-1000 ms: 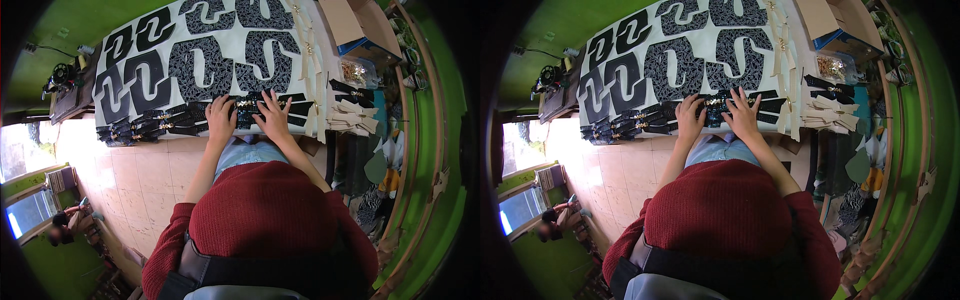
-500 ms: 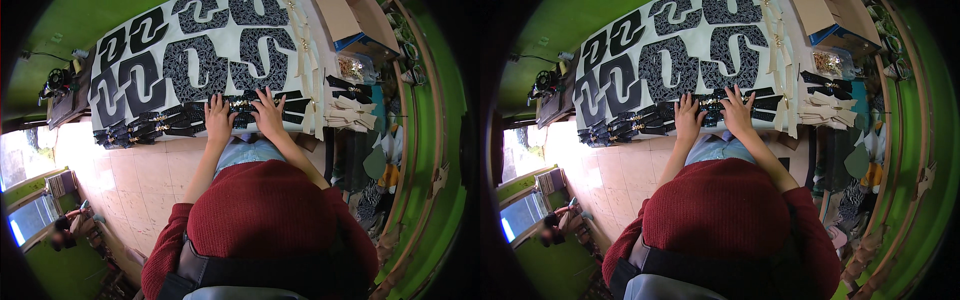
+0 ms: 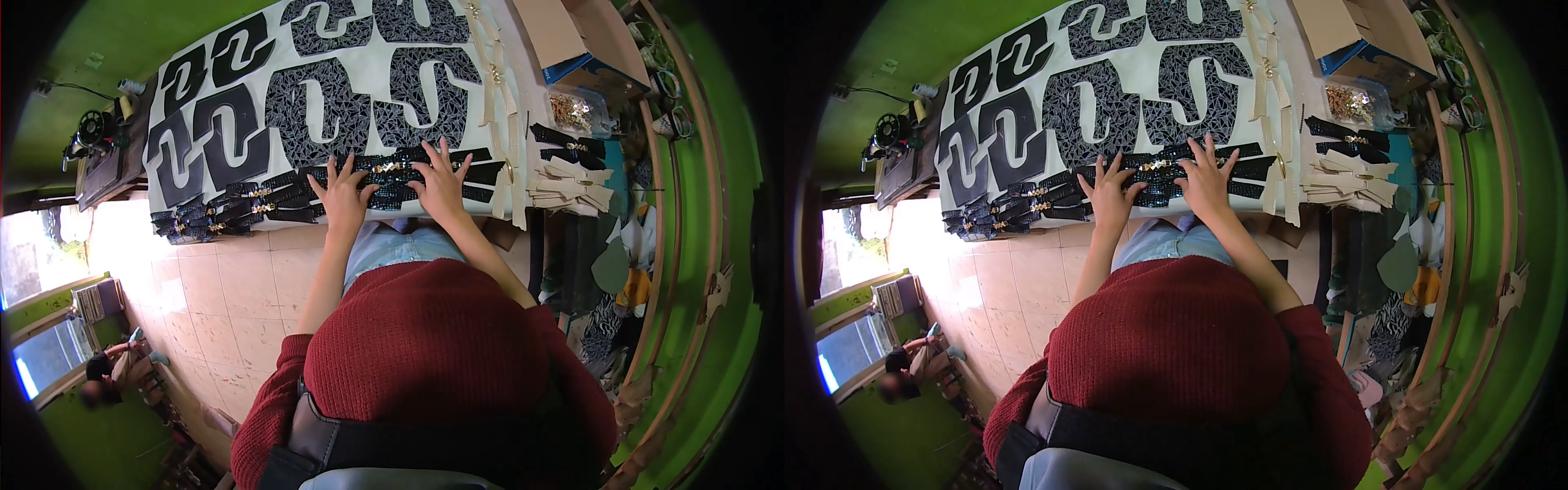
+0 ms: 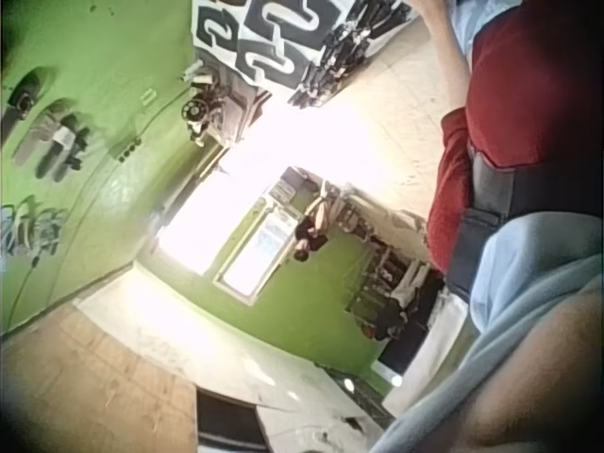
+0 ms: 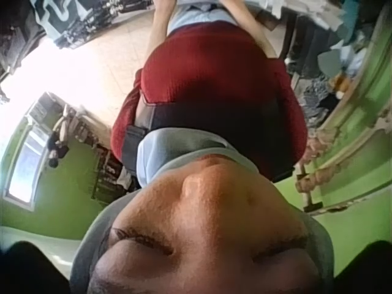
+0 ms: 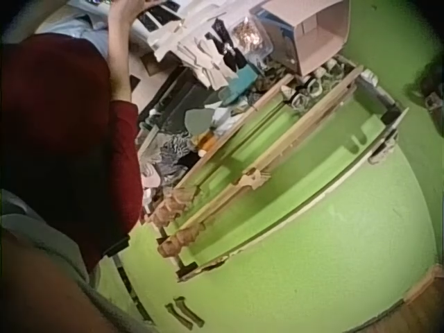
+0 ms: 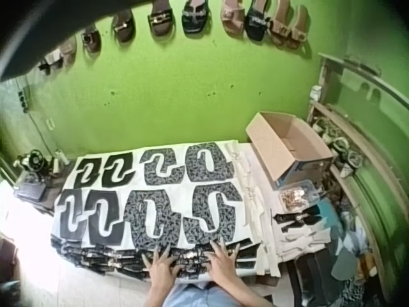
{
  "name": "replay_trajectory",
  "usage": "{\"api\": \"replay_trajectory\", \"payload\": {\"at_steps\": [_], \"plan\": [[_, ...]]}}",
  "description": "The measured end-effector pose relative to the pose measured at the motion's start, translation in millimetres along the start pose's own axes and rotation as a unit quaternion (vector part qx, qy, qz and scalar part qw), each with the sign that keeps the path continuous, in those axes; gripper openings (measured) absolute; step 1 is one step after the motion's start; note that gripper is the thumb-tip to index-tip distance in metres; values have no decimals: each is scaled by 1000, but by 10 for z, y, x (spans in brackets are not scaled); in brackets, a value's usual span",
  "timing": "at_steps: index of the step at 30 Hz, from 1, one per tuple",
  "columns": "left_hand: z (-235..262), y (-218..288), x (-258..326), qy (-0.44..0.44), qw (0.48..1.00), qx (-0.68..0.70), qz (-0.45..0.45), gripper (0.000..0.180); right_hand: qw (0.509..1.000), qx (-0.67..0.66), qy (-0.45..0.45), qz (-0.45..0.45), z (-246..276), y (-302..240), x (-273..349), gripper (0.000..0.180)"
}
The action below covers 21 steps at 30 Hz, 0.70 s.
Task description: Arranging and aligning decorative shoe upper components on a table for production.
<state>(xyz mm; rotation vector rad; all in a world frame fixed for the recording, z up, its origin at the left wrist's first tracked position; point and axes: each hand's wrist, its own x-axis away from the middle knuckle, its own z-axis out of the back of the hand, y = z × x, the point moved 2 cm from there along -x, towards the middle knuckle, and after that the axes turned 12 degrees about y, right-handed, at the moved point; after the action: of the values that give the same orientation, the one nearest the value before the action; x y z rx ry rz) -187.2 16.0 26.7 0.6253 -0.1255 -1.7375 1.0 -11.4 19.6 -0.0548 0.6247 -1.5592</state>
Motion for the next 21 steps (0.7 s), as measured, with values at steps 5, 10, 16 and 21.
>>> {"api": "replay_trajectory", "payload": {"at_steps": [5,10,16,21], "plan": [[2,-11,-24,-2,1000,9,6,33,999,-21,25,3,54,-30,-44,26],[-44,-5,-35,7,1000,6,-13,33,996,-46,68,18,96,-18,-60,27],[69,210,-115,22,999,16,-29,33,993,-60,97,26,341,51,-87,24],[-82,564,-221,72,990,71,-100,32,987,6,157,-19,489,358,-53,27]]}}
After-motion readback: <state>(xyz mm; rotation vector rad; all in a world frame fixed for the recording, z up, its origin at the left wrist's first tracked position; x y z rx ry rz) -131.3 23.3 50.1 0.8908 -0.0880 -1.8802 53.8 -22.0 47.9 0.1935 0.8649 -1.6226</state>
